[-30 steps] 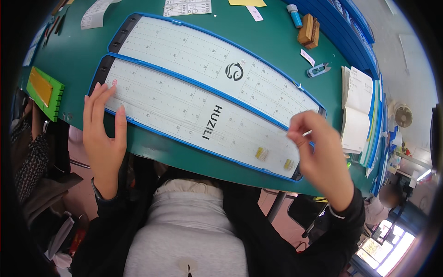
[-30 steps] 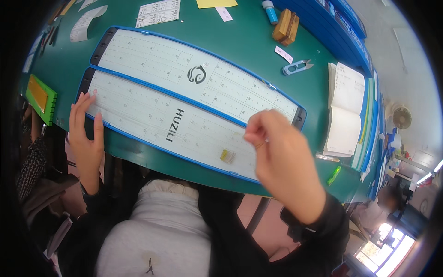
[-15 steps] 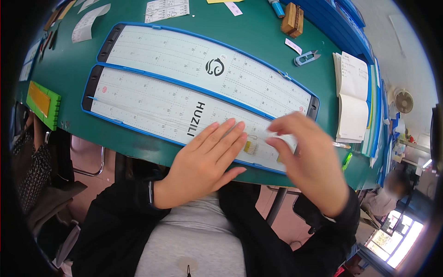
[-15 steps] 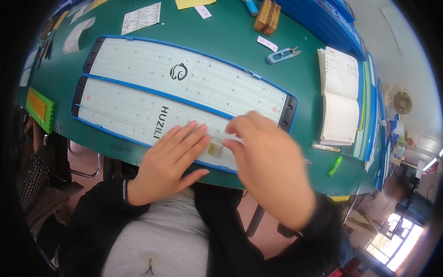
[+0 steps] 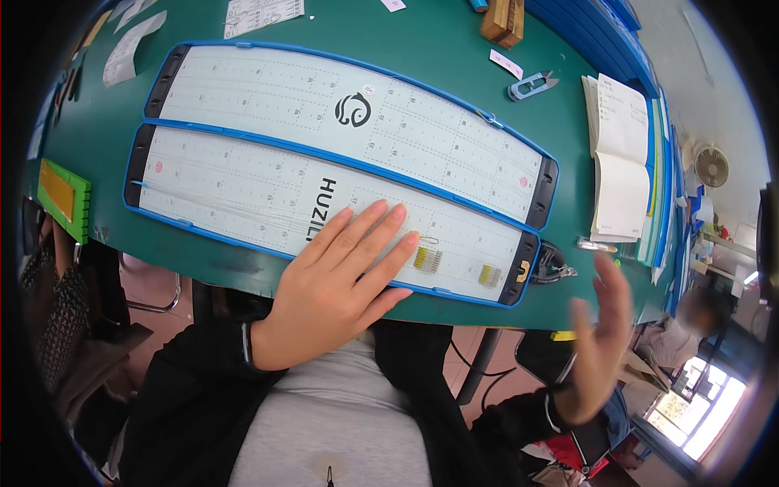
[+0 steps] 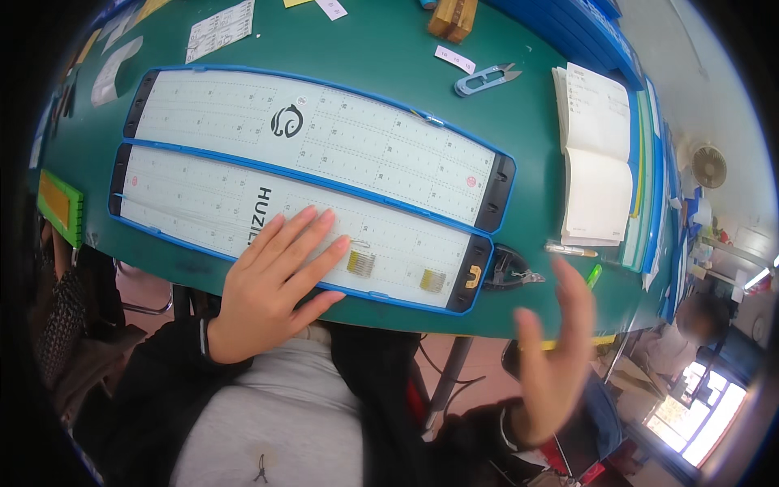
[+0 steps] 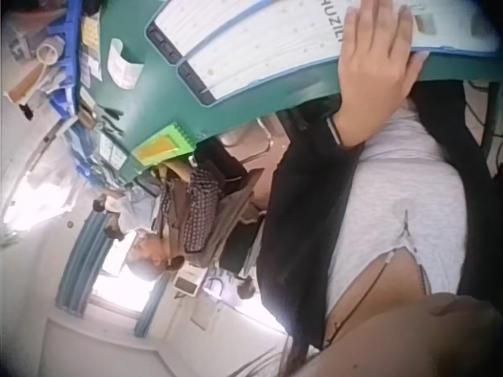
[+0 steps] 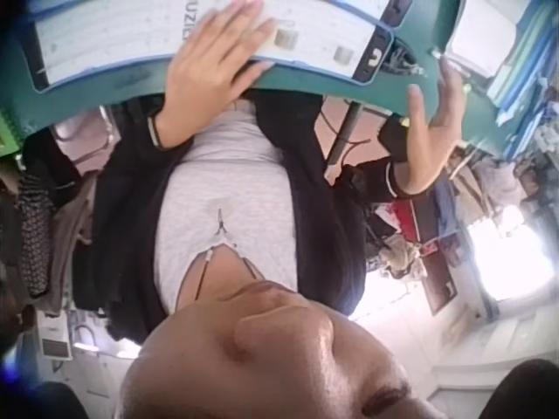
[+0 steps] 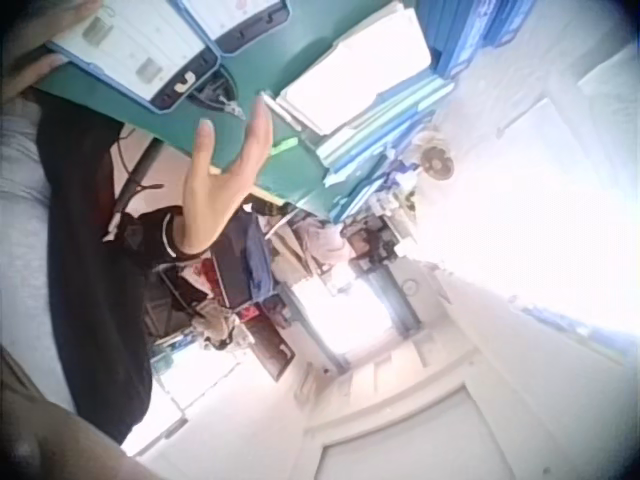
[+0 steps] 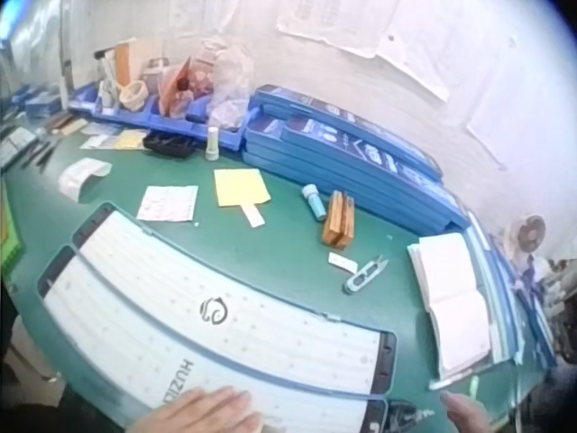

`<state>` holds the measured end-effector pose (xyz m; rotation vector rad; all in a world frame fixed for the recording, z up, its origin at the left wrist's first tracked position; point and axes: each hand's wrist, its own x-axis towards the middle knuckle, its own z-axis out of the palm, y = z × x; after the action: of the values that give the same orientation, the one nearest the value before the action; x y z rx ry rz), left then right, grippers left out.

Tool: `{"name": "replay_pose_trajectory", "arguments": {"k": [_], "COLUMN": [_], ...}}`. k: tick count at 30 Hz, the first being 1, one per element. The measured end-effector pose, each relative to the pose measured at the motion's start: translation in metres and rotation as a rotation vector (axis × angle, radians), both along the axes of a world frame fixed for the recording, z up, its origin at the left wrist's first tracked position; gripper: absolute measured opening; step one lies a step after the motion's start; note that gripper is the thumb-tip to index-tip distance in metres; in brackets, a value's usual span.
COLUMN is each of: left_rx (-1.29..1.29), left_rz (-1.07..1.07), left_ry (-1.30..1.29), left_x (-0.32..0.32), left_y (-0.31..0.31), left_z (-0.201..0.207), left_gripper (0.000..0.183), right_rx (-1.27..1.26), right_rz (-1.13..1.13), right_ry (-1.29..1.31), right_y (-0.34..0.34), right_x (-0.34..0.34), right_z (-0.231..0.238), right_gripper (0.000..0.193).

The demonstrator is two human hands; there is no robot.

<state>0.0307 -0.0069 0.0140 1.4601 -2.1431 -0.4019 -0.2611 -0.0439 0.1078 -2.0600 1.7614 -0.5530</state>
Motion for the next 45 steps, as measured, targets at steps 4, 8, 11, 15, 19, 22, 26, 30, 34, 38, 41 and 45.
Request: {"name": "replay_pose_trajectory", "arguments": {"k": [4, 8, 11, 15, 19, 22, 26, 30, 34, 38, 41, 45], "left_rx": [0.013, -0.002, 0.005, 0.001, 0.014, 0.016, 0.015, 0.024, 0.018, 0.019, 0.02, 0.024], "left_rz": [0.003, -0.004, -0.002, 0.018, 0.034, 0.014, 0.008, 0.003, 0.007, -0.002, -0.005, 0.003], "left_ry": [-0.009, -0.002, 0.018, 0.022, 0.007, -0.021, -0.03, -0.018, -0.053, -0.068, -0.078, -0.085], "left_x": [0.005, 0.005, 0.005, 0.005, 0.002, 0.003, 0.004, -0.001, 0.0, 0.0, 0.001, 0.001], "left_y": [0.003, 0.003, 0.002, 0.001, -0.003, -0.002, -0.003, -0.002, -0.002, -0.003, -0.003, -0.003], "left_z": [0.001, -0.002, -0.001, 0.0, 0.003, 0.004, 0.001, 0.002, 0.003, 0.002, 0.002, 0.002], "left_gripper": [0.053, 0.053, 0.052, 0.05, 0.049, 0.049, 0.05, 0.049, 0.049, 0.05, 0.05, 0.049], "right_rx": [0.122, 0.229, 0.227, 0.18, -0.032, -0.134, 0.141, -0.089, -0.085, -0.06, -0.018, -0.02], "right_rz": [0.155, 0.184, 0.219, 0.178, 0.055, 0.039, 0.294, 0.204, 0.195, 0.197, 0.191, 0.198], "right_ry": [0.119, 0.074, 0.051, -0.026, -0.655, -1.164, -1.586, -1.236, -1.145, -1.149, -1.123, -1.104], "right_y": [-0.018, -0.035, -0.037, -0.033, -0.029, -0.025, -0.043, -0.035, -0.035, -0.036, -0.035, -0.035], "right_x": [-0.003, -0.016, -0.017, -0.032, -0.022, 0.031, 0.08, 0.094, 0.101, 0.101, 0.101, 0.099], "right_z": [-0.035, -0.039, -0.039, -0.047, -0.059, -0.064, -0.07, -0.076, -0.08, -0.081, -0.079, -0.078], "right_gripper": [0.068, 0.068, 0.067, 0.068, 0.066, 0.057, 0.022, 0.019, 0.027, 0.025, 0.026, 0.027]}}
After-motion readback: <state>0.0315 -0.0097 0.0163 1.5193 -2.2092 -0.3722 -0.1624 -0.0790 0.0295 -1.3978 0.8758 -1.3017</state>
